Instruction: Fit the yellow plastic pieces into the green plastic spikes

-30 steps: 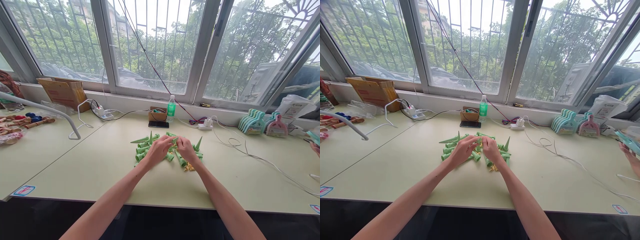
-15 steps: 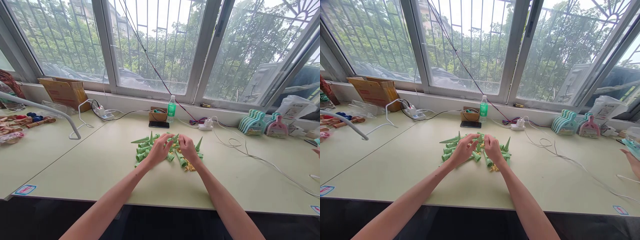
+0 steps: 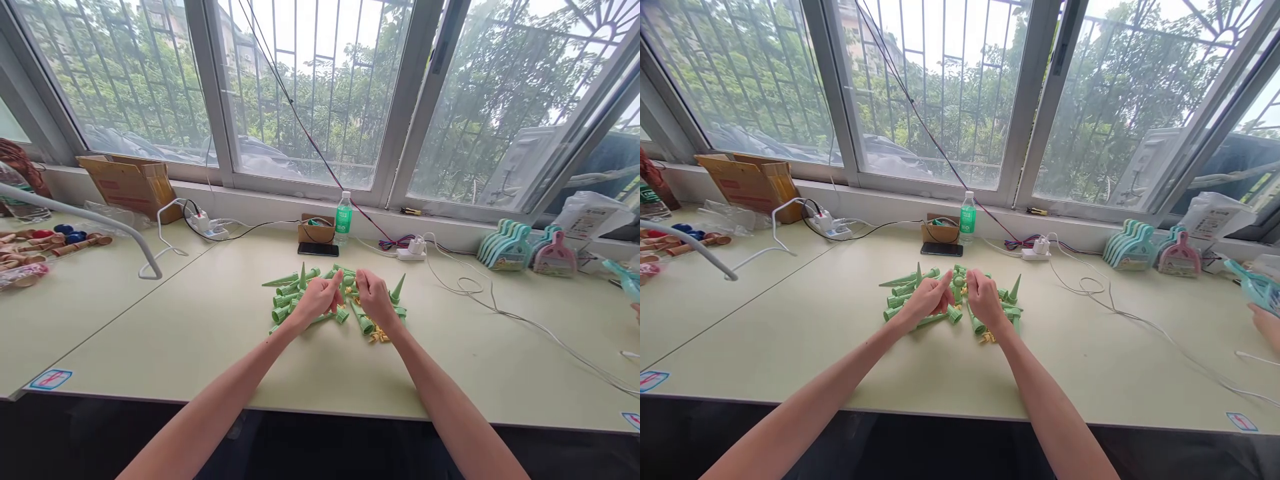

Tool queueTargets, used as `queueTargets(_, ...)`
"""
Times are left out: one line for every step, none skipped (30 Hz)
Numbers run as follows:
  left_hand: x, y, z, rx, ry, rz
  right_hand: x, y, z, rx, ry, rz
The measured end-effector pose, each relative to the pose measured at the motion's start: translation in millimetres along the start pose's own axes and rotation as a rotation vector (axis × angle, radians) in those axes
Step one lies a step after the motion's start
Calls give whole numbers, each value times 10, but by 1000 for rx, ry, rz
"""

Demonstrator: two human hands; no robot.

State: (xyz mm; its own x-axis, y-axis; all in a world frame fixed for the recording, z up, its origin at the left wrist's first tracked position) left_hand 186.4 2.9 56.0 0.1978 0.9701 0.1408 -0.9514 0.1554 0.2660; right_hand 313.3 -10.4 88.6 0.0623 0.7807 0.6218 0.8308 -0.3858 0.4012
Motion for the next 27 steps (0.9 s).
queueTargets(-1, -18, -18, -9, 20, -19, -4, -10, -7, 5, 5, -8)
queueTargets(-3, -32, -31, -15, 37, -35, -8, -25, -13, 10, 11, -18)
queueTargets(-5, -42, -41, -17, 50, -47, -12, -40, -18, 14, 17, -30)
queueTargets(-7, -50, -48, -19, 58, -57, -17, -56, -21, 17, 22, -41)
queueTargets(-9, -56, -51, -21, 62, -64, -22, -69, -22, 17, 25, -50)
queueTargets(-10, -61, -54, -23, 63, -71, -25, -78, -21, 17, 28, -56)
queueTargets(-11, -67, -58, -25, 63, -76, -28, -85, -19, 17, 28, -60)
queueTargets(-11, -72, -62, -28, 63, -81, -30, -88, -17, 18, 27, -62)
queueTargets(-12, -76, -66, -31, 62, -85, -31, -90, -14, 20, 25, -62)
queueTargets(-12, -78, -69, -33, 60, -88, -31, -90, -13, 21, 23, -62)
queueTargets(-11, -78, -70, -34, 57, -89, -31, -91, -12, 21, 22, -62)
queueTargets(-11, -77, -68, -34, 51, -88, -31, -91, -13, 21, 22, -63)
queueTargets(-12, -73, -64, -35, 46, -86, -31, -91, -14, 20, 23, -62)
queueTargets(-13, -68, -60, -37, 41, -84, -32, -92, -15, 20, 23, -64)
queueTargets(-14, -63, -56, -39, 38, -81, -32, -94, -16, 20, 24, -65)
queueTargets(-16, -59, -53, -41, 37, -80, -33, -97, -16, 21, 23, -67)
queueTargets(-18, -55, -51, -44, 38, -79, -33, -98, -16, 22, 23, -68)
queueTargets(-20, -51, -50, -48, 38, -78, -34, -100, -16, 23, 24, -68)
queueTargets(-21, -49, -48, -54, 37, -78, -34, -100, -15, 23, 24, -67)
queueTargets(-21, -48, -46, -61, 36, -80, -34, -100, -15, 24, 25, -66)
queueTargets(-21, -49, -44, -68, 32, -84, -34, -98, -15, 24, 25, -63)
queueTargets(-21, -50, -41, -76, 29, -87, -33, -97, -15, 25, 26, -61)
queueTargets(-20, -51, -39, -81, 25, -89, -33, -97, -16, 26, 27, -60)
queueTargets(-20, -52, -37, -84, 21, -91, -33, -98, -18, 27, 28, -60)
queueTargets(-19, -52, -34, -85, 18, -91, -33, -98, -20, 26, 29, -60)
queueTargets(-18, -50, -32, -85, 16, -90, -33, -99, -20, 25, 29, -61)
queueTargets(-18, -49, -30, -84, 16, -89, -33, -99, -19, 24, 28, -62)
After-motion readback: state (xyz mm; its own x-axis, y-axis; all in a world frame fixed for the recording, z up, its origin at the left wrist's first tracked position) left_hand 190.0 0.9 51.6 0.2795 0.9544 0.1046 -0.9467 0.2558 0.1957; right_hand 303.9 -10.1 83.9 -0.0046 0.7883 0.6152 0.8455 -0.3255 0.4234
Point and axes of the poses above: each hand's wrist, its own x-axis towards the middle knuckle, its own y-axis out of the back of the hand, z = x × y, the point moved 10 cm from there along x, towards the middle knuckle, and after that the axes turned 7 degrees about z, right-handed, at the moved point
